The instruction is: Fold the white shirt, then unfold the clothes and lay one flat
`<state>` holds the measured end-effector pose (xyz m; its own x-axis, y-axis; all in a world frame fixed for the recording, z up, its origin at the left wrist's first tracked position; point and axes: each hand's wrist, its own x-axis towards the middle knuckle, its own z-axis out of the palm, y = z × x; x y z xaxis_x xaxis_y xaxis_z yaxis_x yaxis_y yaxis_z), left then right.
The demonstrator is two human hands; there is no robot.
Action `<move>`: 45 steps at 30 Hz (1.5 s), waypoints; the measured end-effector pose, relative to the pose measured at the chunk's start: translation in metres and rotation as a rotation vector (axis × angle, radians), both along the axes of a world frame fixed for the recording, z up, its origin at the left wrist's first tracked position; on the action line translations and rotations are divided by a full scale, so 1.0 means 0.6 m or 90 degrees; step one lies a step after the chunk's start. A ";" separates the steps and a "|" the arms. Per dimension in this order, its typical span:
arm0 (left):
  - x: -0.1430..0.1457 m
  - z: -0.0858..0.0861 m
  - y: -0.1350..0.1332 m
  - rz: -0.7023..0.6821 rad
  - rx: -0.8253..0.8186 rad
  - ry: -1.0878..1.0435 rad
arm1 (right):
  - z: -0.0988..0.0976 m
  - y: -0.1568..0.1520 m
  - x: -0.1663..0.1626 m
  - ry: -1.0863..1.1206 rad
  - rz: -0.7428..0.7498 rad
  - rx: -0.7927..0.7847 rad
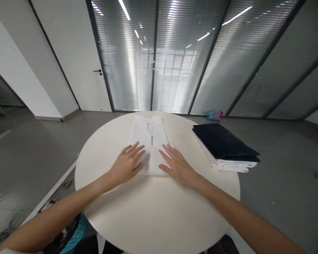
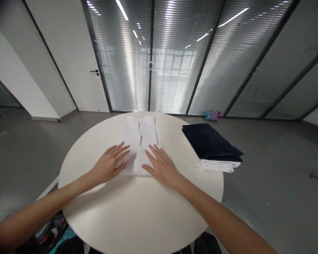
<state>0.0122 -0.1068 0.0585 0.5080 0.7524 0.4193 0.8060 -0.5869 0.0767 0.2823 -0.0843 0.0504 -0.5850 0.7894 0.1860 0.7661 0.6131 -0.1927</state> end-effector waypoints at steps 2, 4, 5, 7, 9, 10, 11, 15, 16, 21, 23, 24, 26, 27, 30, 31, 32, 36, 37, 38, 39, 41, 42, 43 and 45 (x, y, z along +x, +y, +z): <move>0.017 -0.005 0.013 -0.039 -0.044 0.022 | -0.007 0.008 -0.017 -0.033 0.026 -0.013; 0.024 -0.016 0.029 -0.034 -0.083 0.035 | -0.014 0.021 -0.027 -0.047 0.026 -0.027; 0.024 -0.023 0.037 -0.016 -0.100 0.040 | -0.016 0.028 -0.029 -0.049 0.024 -0.036; 0.021 -0.039 0.051 0.032 -0.134 0.045 | -0.021 0.042 -0.030 -0.047 0.017 -0.055; 0.018 -0.055 0.061 0.068 -0.171 0.053 | -0.027 0.052 -0.030 -0.045 0.009 -0.094; 0.017 -0.061 0.064 0.077 -0.185 0.060 | -0.029 0.056 -0.030 -0.045 0.006 -0.120; 0.017 -0.066 0.067 0.082 -0.197 0.069 | -0.031 0.059 -0.030 -0.046 0.003 -0.146; 0.017 -0.066 0.075 0.078 -0.226 0.105 | -0.037 0.062 -0.033 -0.052 0.001 -0.198; 0.015 -0.062 0.077 0.066 -0.231 0.108 | -0.037 0.062 -0.034 -0.051 0.000 -0.199; 0.001 -0.049 0.088 0.003 -0.222 0.059 | -0.039 0.065 -0.027 -0.018 0.006 -0.193; -0.003 -0.056 0.091 0.001 -0.237 0.054 | -0.039 0.070 -0.021 -0.012 0.003 -0.197; -0.003 -0.062 0.093 0.003 -0.245 0.056 | -0.040 0.073 -0.018 -0.013 0.002 -0.201; -0.003 -0.073 0.098 0.011 -0.256 0.060 | -0.040 0.079 -0.014 -0.020 0.002 -0.205; -0.003 -0.076 0.101 0.012 -0.258 0.061 | -0.040 0.081 -0.013 -0.023 0.003 -0.204; 0.002 -0.073 0.100 0.008 -0.239 0.057 | -0.043 0.085 -0.012 -0.022 0.002 -0.193; 0.005 -0.068 0.096 0.004 -0.215 0.049 | -0.043 0.085 -0.013 -0.022 0.000 -0.189; 0.010 -0.062 0.088 0.000 -0.177 0.037 | -0.044 0.085 -0.014 -0.025 -0.004 -0.185; 0.044 -0.042 0.044 -0.071 -0.045 0.036 | -0.047 0.084 -0.018 -0.035 -0.019 -0.164; 0.053 -0.042 0.035 -0.089 -0.035 0.049 | -0.048 0.085 -0.017 -0.029 -0.017 -0.158; 0.061 -0.043 0.029 -0.100 -0.030 0.062 | -0.049 0.086 -0.015 -0.014 -0.014 -0.153; 0.066 -0.045 0.025 -0.105 -0.028 0.073 | -0.049 0.087 -0.012 0.006 -0.011 -0.147; 0.067 -0.051 0.028 -0.116 -0.032 0.087 | -0.049 0.091 -0.004 0.048 -0.005 -0.132; 0.063 -0.052 0.033 -0.134 -0.039 0.092 | -0.047 0.093 0.000 0.060 -0.004 -0.123; 0.057 -0.052 0.039 -0.157 -0.049 0.094 | -0.045 0.094 0.003 0.063 -0.006 -0.115; 0.036 -0.046 0.050 -0.204 -0.073 0.090 | -0.039 0.091 0.004 0.047 -0.011 -0.103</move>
